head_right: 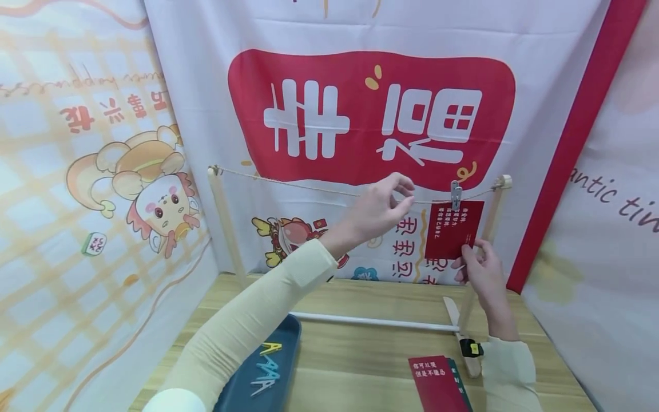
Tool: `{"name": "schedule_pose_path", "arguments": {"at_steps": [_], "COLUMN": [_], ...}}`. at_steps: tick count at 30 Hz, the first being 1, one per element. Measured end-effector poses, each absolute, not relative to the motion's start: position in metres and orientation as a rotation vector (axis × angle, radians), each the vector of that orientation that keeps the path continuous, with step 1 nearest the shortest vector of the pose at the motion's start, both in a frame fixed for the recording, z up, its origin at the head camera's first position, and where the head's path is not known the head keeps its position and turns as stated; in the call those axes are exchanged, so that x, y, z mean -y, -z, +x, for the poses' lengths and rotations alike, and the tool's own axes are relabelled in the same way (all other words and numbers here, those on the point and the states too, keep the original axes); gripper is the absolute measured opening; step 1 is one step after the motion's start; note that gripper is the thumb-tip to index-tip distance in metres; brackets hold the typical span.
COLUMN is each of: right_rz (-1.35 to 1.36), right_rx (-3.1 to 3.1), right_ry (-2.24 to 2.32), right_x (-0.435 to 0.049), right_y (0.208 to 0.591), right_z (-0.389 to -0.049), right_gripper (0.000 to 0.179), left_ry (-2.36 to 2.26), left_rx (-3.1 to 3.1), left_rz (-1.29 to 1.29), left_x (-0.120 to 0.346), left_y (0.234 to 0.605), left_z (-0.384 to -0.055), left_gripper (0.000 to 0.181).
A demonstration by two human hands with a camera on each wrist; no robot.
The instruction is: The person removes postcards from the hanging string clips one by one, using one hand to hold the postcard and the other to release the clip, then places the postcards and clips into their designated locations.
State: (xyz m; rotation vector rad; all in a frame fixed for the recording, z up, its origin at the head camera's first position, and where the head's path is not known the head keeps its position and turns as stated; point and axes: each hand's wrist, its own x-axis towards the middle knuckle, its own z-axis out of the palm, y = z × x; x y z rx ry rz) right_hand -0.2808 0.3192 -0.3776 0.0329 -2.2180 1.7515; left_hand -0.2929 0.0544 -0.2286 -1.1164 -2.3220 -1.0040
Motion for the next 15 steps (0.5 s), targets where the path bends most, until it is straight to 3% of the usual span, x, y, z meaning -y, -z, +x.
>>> {"name": "schedule_pose_path", "arguments": {"at_steps": [3, 15], "right_rz": [0.000, -0.112], "right_rx": [2.188, 2.043], "right_ry": [-1.767, -1.856], "right_x": [-0.316, -0.305], "right_y": [0.380, 0.379], "right_z": [-0.282, -0.293], "right_gripper": [0.035, 0.037], "left_ry": [0.996, 0.790], "left_rx": [2.391, 2.684], "left_rz": [-1.088, -0.871], "left_x": [-0.071, -0.127], "left_y": [0.224, 0.179], "left_z": [-0.294, -0.293], "left_gripper": [0.029, 0.038]}}
